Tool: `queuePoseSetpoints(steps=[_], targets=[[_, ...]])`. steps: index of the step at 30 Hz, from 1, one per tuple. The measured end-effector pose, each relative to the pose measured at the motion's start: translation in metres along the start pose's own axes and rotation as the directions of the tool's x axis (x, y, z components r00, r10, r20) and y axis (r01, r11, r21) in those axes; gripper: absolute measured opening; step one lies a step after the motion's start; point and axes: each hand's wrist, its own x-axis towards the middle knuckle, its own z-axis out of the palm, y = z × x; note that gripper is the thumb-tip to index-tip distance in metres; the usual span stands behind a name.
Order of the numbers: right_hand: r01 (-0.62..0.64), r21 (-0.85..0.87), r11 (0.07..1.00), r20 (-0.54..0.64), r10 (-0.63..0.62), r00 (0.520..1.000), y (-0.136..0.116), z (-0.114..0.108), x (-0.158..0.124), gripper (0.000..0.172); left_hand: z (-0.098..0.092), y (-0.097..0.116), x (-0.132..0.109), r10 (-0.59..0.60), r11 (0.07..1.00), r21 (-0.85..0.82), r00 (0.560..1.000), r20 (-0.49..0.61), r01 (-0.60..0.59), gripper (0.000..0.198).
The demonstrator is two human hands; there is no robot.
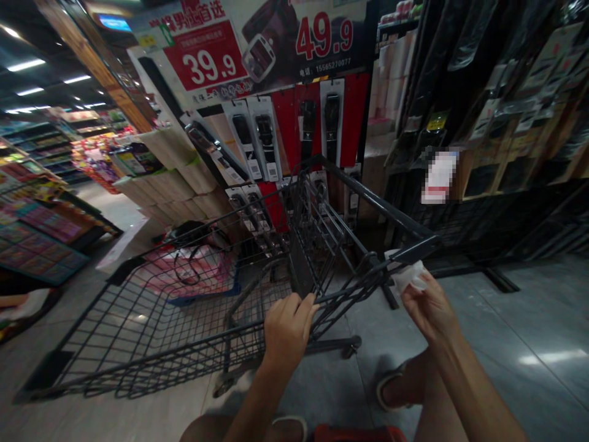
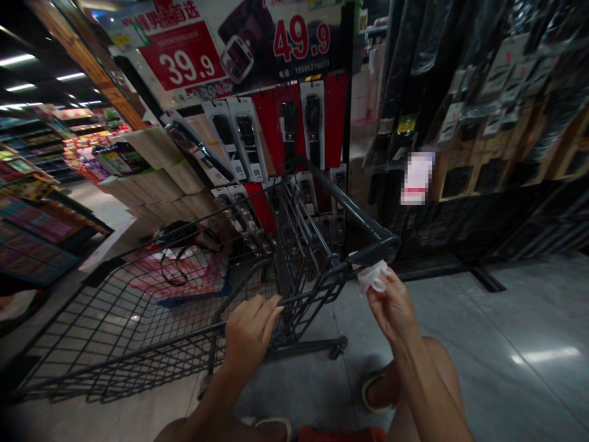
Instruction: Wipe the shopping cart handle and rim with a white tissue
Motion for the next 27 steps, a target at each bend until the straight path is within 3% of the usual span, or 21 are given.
queuePoseSetpoints(steps=[4,7,12,20,27], targets=[[-0.074,-0.089,0.993,0.06,0.079,0.995,0.007,0.009,-0.013,0.03,0.001,-0.001,-0.001,0.005,1.0,0.01,1.0,-0.007,-0.005,0.022],[-0.038,-0.119,0.992,0.109,0.051,0.993,0.016,0.019,-0.02,0.029,0.002,-0.002,-0.001,0.01,1.0,0.017,1.0,-0.012,-0.01,0.021],[-0.022,-0.062,0.998,0.073,0.027,0.997,0.023,0.024,-0.02,0.029,0.003,-0.003,0.0,0.033,0.999,0.025,0.999,-0.03,-0.032,0.02],[-0.092,-0.028,0.995,0.0,0.092,0.996,0.016,0.011,-0.021,0.033,0.003,-0.004,-0.001,0.029,0.999,0.022,1.0,-0.008,-0.029,0.02],[-0.013,-0.051,0.999,0.019,0.014,1.0,0.022,0.028,-0.024,0.033,0.002,-0.004,-0.001,0.003,0.999,0.05,0.999,0.037,-0.005,0.023]])
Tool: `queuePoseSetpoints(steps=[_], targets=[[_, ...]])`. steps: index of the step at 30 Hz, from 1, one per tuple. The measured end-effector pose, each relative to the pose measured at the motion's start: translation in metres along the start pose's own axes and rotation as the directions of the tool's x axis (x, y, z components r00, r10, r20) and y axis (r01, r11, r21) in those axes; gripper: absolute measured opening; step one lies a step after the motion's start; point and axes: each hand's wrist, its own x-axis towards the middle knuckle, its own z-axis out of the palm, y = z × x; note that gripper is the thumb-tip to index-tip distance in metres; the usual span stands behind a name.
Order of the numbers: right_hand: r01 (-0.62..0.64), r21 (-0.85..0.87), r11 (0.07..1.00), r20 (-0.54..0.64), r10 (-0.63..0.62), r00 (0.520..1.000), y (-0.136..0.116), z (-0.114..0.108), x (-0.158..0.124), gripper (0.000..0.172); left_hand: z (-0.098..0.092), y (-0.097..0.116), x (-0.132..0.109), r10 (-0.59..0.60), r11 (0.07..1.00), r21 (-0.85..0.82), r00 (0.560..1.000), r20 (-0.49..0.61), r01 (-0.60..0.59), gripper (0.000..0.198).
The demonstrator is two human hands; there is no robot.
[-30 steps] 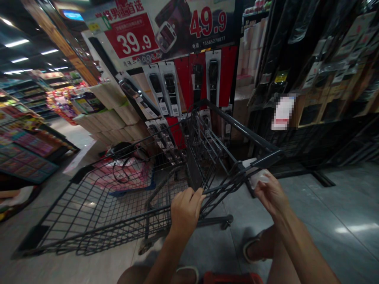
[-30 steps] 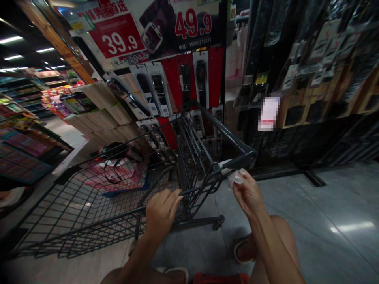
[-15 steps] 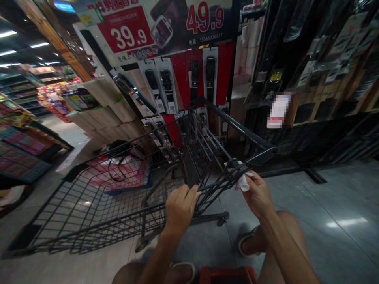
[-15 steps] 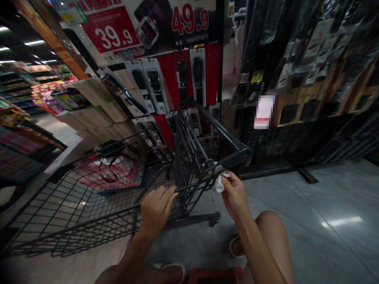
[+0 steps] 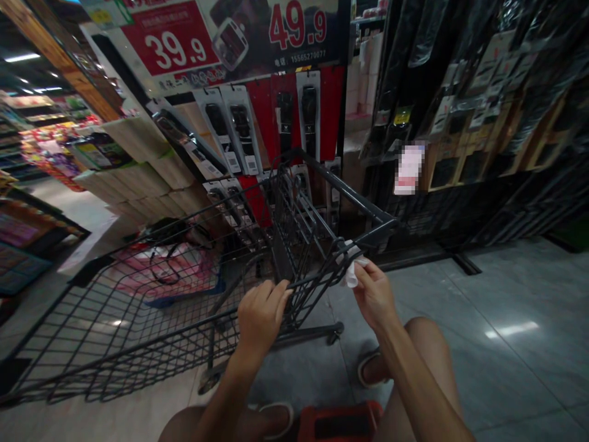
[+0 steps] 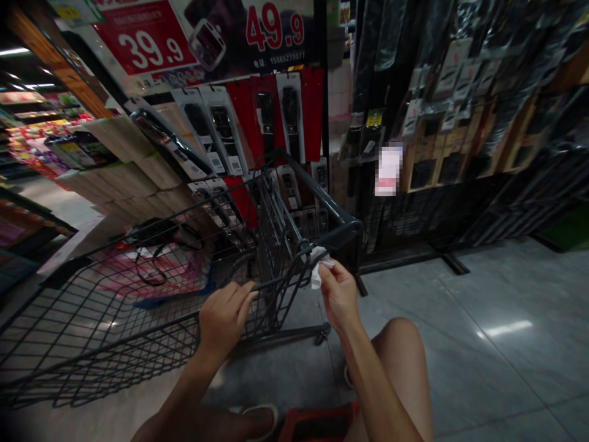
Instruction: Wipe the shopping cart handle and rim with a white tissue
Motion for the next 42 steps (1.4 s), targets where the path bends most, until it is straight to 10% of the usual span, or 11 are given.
queuePoseSetpoints(steps=[11,22,30,38,42], targets=[[-0.013,-0.116,0.993,-0.174,-0.008,0.985,0.036,-0.032,-0.023,0.034,-0.001,0.001,0.001,-0.002,1.0,0.009,1.0,0.014,0.002,0.026],[0.119,-0.421,0.899,-0.037,-0.148,0.988,0.05,-0.011,-0.029,0.026,-0.002,0.001,0.002,0.005,1.0,0.014,1.0,-0.006,-0.005,0.025],[0.093,-0.454,0.886,-0.22,-0.213,0.952,0.035,-0.017,-0.035,0.032,0.0,0.002,0.001,-0.013,1.0,0.01,1.0,0.013,0.013,0.025],[0.195,-0.527,0.827,0.022,-0.215,0.976,0.086,-0.006,-0.054,0.022,-0.001,0.004,0.001,-0.026,1.0,0.002,0.999,0.022,0.026,0.024],[0.128,-0.54,0.832,-0.034,-0.174,0.984,0.089,-0.02,-0.062,0.023,-0.001,0.004,0.001,-0.037,0.999,-0.008,0.998,0.044,0.037,0.023]])
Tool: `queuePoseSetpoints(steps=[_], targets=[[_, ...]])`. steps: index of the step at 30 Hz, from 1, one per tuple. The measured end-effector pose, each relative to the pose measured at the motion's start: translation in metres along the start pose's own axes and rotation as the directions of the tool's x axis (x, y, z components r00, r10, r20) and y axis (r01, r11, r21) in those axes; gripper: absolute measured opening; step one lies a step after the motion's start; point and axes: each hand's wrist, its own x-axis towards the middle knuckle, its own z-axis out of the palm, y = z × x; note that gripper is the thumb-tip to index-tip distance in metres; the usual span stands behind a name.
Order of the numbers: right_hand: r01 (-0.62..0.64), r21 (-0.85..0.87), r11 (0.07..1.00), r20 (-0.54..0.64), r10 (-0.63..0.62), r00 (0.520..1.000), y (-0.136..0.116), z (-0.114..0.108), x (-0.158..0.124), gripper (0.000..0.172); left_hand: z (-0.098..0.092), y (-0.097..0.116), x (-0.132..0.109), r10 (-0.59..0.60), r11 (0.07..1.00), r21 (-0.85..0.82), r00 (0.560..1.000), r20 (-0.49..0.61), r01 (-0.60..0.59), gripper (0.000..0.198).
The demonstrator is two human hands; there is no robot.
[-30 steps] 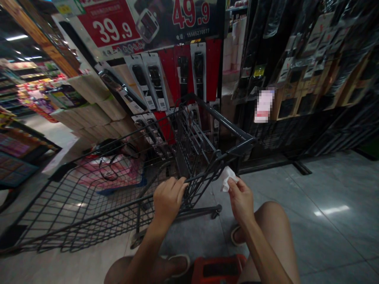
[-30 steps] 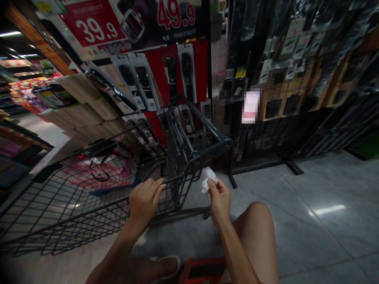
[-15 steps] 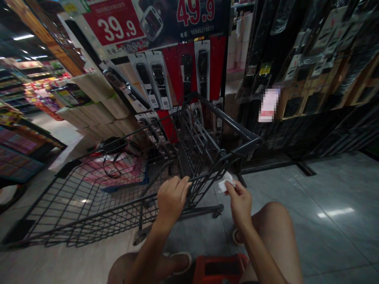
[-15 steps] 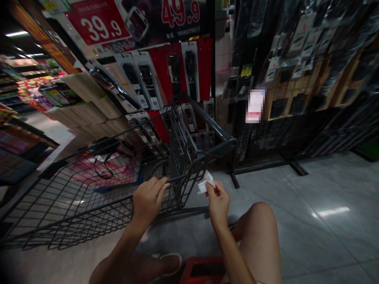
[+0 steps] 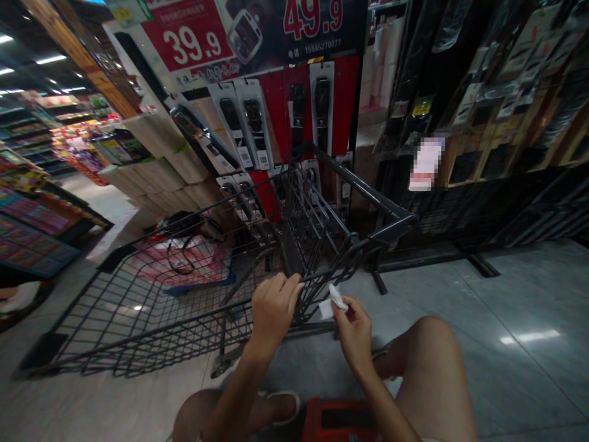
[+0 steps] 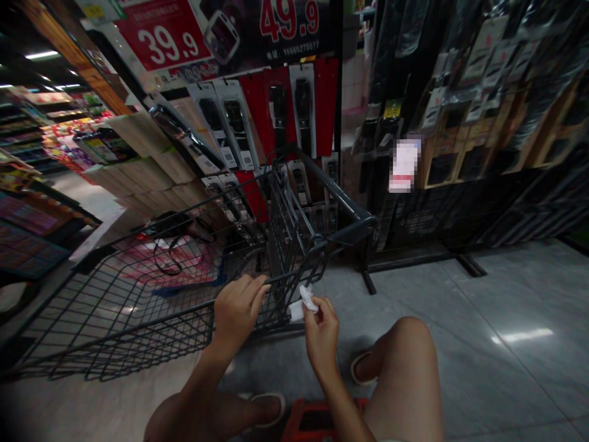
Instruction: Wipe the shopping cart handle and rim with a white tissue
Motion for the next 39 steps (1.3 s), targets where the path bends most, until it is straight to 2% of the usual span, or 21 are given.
queuePoseSetpoints(steps=[3,6,8,11,13,17,20,23,26,27,29,31,33,36,39], targets=[[-0.037,0.021,0.999,-0.148,0.04,0.988,-0.012,-0.011,0.005,0.029,0.0,0.0,0.0,-0.007,1.0,0.006,1.0,0.004,0.007,0.024],[0.044,0.025,0.999,-0.249,-0.036,0.968,-0.028,-0.012,0.015,0.034,0.001,0.0,-0.001,-0.011,1.0,0.006,1.0,0.004,0.011,0.024],[0.14,-0.013,0.99,-0.24,-0.139,0.961,-0.034,-0.008,0.02,0.027,0.001,0.0,-0.001,-0.008,1.0,0.002,1.0,-0.002,0.008,0.024],[0.269,-0.094,0.958,-0.16,-0.281,0.946,-0.033,0.001,0.022,0.011,0.0,0.001,-0.001,-0.014,1.0,-0.007,1.0,-0.004,0.014,0.024],[0.319,-0.127,0.939,-0.114,-0.333,0.936,-0.026,0.007,0.019,0.01,0.0,0.001,-0.001,-0.023,1.0,-0.009,1.0,-0.001,0.023,0.024],[0.252,-0.12,0.96,0.007,-0.253,0.967,-0.002,0.008,0.01,0.013,-0.001,0.002,0.0,-0.033,0.999,-0.014,0.999,0.014,0.033,0.024],[0.179,-0.122,0.976,0.041,-0.175,0.984,0.012,-0.002,0.004,0.013,-0.001,0.002,0.0,-0.032,0.999,-0.021,0.999,0.003,0.032,0.024],[0.094,-0.128,0.987,-0.053,-0.102,0.993,0.015,-0.017,0.002,0.017,-0.001,0.002,0.0,-0.018,1.0,-0.015,1.0,-0.024,0.018,0.026],[-0.02,-0.092,0.996,-0.196,0.001,0.981,0.004,-0.025,0.002,0.026,-0.001,0.002,0.001,-0.017,1.0,-0.015,1.0,-0.022,0.016,0.028],[-0.023,-0.077,0.997,-0.226,0.005,0.974,-0.001,-0.025,0.003,0.028,-0.001,0.002,0.001,-0.019,1.0,-0.017,1.0,-0.019,0.018,0.028],[0.06,-0.067,0.996,-0.251,-0.074,0.965,-0.009,-0.019,0.005,0.027,-0.002,0.003,0.001,-0.025,1.0,-0.018,1.0,-0.012,0.025,0.029],[0.178,-0.087,0.98,-0.21,-0.192,0.959,-0.012,-0.009,0.009,0.023,-0.003,0.003,0.001,-0.031,0.999,-0.021,1.0,0.0,0.031,0.029],[0.24,-0.111,0.964,-0.125,-0.253,0.959,-0.007,0.003,0.012,0.018,-0.003,0.004,0.001,-0.04,0.999,-0.028,0.999,0.014,0.041,0.029],[0.217,-0.128,0.968,-0.046,-0.224,0.973,0.012,0.015,0.014,0.011,-0.003,0.004,0.001,-0.051,0.998,-0.037,0.998,0.027,0.052,0.029],[0.149,-0.135,0.979,-0.008,-0.152,0.988,0.035,0.015,0.007,0.012,-0.004,0.004,0.001,-0.046,0.998,-0.03,0.999,0.019,0.047,0.03]])
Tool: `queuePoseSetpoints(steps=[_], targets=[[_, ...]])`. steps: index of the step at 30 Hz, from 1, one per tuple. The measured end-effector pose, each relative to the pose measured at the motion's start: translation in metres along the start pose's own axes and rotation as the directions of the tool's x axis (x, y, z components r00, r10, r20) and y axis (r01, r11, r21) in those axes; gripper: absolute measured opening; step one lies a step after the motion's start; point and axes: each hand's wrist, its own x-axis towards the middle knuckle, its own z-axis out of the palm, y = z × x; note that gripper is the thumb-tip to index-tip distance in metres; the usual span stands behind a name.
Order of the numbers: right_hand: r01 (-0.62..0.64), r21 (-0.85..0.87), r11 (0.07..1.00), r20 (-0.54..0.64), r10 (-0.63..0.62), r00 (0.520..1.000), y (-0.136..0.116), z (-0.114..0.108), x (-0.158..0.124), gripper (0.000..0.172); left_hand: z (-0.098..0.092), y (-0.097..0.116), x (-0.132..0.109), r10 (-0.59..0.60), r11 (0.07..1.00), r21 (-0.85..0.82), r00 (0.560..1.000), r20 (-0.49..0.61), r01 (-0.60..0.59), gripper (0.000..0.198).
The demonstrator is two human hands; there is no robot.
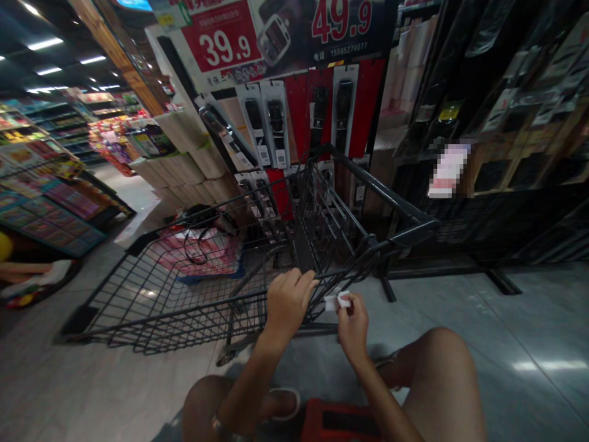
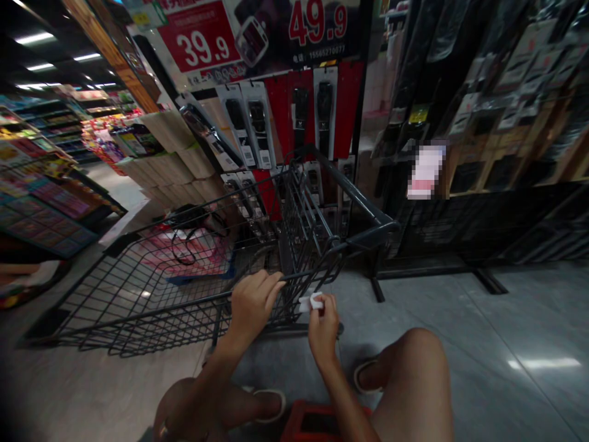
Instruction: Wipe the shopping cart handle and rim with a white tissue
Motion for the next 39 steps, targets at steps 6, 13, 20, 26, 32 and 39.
queuePoseSetpoints(steps=[6,13,20,26,32,39], targets=[[-0.148,0.005,0.989,-0.01,0.149,0.989,0.001,-0.022,-0.017,0.025,0.0,0.0,-0.001,-0.003,1.0,0.008,1.0,0.009,0.003,0.033],[0.004,0.068,0.998,-0.181,0.009,0.983,-0.072,-0.025,-0.004,0.027,0.001,0.0,0.0,0.002,1.0,0.018,1.0,0.005,-0.002,0.034],[0.251,-0.081,0.965,0.083,-0.244,0.966,-0.059,0.0,-0.001,0.013,0.0,0.001,0.0,0.005,1.0,0.007,1.0,-0.022,-0.005,0.033],[0.068,-0.154,0.986,0.163,-0.043,0.986,-0.015,-0.026,-0.017,0.017,0.002,0.001,0.0,0.006,1.0,0.005,0.999,-0.036,-0.006,0.033],[0.02,-0.065,0.998,-0.109,-0.027,0.994,-0.04,-0.037,-0.002,0.026,0.002,0.001,-0.001,0.0,1.0,-0.002,1.0,-0.021,0.0,0.032],[-0.104,0.091,0.99,-0.063,0.11,0.992,-0.022,-0.007,0.01,0.034,0.001,0.001,-0.001,-0.019,1.0,-0.012,1.0,0.008,0.02,0.034]])
